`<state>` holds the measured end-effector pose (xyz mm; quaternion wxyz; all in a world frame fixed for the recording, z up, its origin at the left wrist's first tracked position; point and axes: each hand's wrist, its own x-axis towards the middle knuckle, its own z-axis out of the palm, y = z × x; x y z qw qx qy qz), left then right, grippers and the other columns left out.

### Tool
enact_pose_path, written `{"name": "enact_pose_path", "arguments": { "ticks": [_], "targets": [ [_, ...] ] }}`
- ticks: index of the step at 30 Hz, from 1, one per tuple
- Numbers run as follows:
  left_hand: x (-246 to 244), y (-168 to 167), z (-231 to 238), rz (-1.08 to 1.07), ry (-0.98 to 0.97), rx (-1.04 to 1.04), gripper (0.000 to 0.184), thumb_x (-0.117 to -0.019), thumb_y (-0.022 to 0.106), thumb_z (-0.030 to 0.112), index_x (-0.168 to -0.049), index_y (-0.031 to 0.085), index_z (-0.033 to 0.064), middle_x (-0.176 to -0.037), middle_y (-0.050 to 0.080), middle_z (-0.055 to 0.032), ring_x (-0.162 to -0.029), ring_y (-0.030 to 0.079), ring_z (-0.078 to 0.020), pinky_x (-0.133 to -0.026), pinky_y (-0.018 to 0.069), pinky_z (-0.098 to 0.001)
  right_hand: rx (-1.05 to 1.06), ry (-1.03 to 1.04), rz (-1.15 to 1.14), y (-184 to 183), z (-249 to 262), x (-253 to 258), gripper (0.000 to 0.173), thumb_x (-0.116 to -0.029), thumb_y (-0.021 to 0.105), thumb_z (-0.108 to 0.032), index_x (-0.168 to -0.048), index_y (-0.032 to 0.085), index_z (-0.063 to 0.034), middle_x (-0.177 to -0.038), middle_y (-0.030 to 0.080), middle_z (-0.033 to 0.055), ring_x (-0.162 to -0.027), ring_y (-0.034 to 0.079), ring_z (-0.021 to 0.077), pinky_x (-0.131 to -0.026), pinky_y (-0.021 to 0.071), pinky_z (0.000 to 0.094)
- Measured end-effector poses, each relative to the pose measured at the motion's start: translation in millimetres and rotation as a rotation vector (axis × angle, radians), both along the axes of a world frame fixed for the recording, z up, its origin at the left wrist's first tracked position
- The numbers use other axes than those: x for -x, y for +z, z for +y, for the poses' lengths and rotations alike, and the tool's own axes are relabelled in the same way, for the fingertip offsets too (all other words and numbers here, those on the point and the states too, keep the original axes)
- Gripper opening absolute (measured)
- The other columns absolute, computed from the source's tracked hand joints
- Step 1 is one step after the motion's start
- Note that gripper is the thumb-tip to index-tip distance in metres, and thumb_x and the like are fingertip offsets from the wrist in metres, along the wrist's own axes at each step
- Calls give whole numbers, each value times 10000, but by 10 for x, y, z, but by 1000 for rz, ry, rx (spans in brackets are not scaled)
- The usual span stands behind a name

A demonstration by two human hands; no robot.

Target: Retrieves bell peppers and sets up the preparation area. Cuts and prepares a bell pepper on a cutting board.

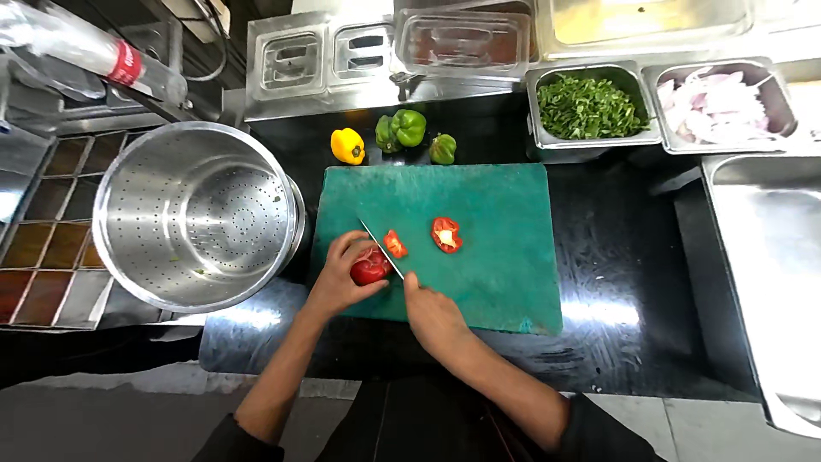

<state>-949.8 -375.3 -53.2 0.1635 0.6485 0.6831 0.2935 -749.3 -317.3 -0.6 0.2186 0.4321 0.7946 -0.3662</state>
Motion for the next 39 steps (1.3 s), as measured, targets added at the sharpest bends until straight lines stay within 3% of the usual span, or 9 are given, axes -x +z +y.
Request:
{"name": "enact_pose_path", "arguments": {
  "ticks": [2, 4, 8, 12, 16, 19, 23, 28, 39],
  "targets": [
    [-26, 52, -30, 63, 60, 86, 877, -694, 874, 436, -1434, 554, 92, -1466, 512, -169, -1363, 471, -375, -1085, 442, -542, 52, 40, -64, 32, 4, -226, 369, -1059, 419, -68, -1423, 380, -106, -1113, 665, 202, -1041, 693, 397, -826, 566, 521],
    [-41, 114, -34, 77, 85, 149, 897, -726, 875, 389, -1478, 508, 65, -1411, 573, -183, -1322, 522, -390, -1073, 450, -558, 39, 32, -97, 24, 56, -433, 371, -1080, 386, -125, -1451, 378, -109, -1115, 669, 211, -1041, 686, 411, -837, 553, 538],
    [-53, 106, -54, -256, 83, 23, 794, -747, 854, 234, -1451, 529, 65, -1380, 607, -136, -1248, 608, -236, -1042, 521, -435, -50, -119, -93, -46, 229, -675, 373, -1096, 423, -233, -1446, 388, -111, -1018, 686, 204, -970, 700, 418, -806, 558, 549],
    [-237, 118, -40, -653, 14, -100, 882, -728, 840, 133, -1509, 432, 153, -1375, 567, -60, -1184, 621, -155, -956, 576, -333, -26, -163, -101, -17, 310, -717, 366, -1104, 397, -248, -1441, 380, -106, -1050, 680, 208, -1016, 692, 413, -844, 551, 540],
    [-376, 71, -37, -777, -48, -126, 637, -781, 845, 229, -1364, 591, 260, -1320, 585, 26, -1122, 641, -113, -913, 595, -303, -20, -178, -105, -5, 276, -690, 359, -1111, 365, -242, -1442, 387, -105, -1075, 683, 213, -1036, 692, 412, -852, 550, 539],
    [-456, 88, 15, -618, 102, -40, 582, -810, 813, 310, -1310, 571, 135, -1188, 658, -25, -1047, 670, -126, -918, 581, -324, -17, -184, -109, 0, 281, -685, 358, -1112, 359, -248, -1440, 385, -107, -1082, 682, 209, -1039, 690, 413, -855, 548, 540],
    [-440, 111, 97, -307, 352, 136, 542, -892, 784, 335, -1333, 619, 67, -1447, 498, -184, -1327, 495, -344, -1051, 453, -559, -1, -189, -106, -17, 300, -700, 355, -1110, 374, -260, -1432, 386, -112, -1068, 682, 213, -1043, 691, 408, -862, 546, 543],
    [-276, -2, 36, -321, 267, -99, 406, -952, 685, 217, -1299, 629, 14, -1411, 563, -166, -1308, 552, -280, -1074, 491, -463, 49, -182, 2, 5, 287, -765, 374, -1107, 404, -283, -1430, 403, -94, -1030, 676, 206, -1006, 688, 397, -870, 537, 548],
    [-212, 69, 109, -115, 118, -155, 464, -799, 803, 212, -1192, 664, 7, -1280, 629, -166, -1175, 633, -247, -1000, 538, -434, 0, 31, -20, 423, -9, -643, 349, -1112, 365, -267, -1424, 426, -123, -1073, 681, 205, -1008, 692, 409, -826, 547, 540]
  ]
}}
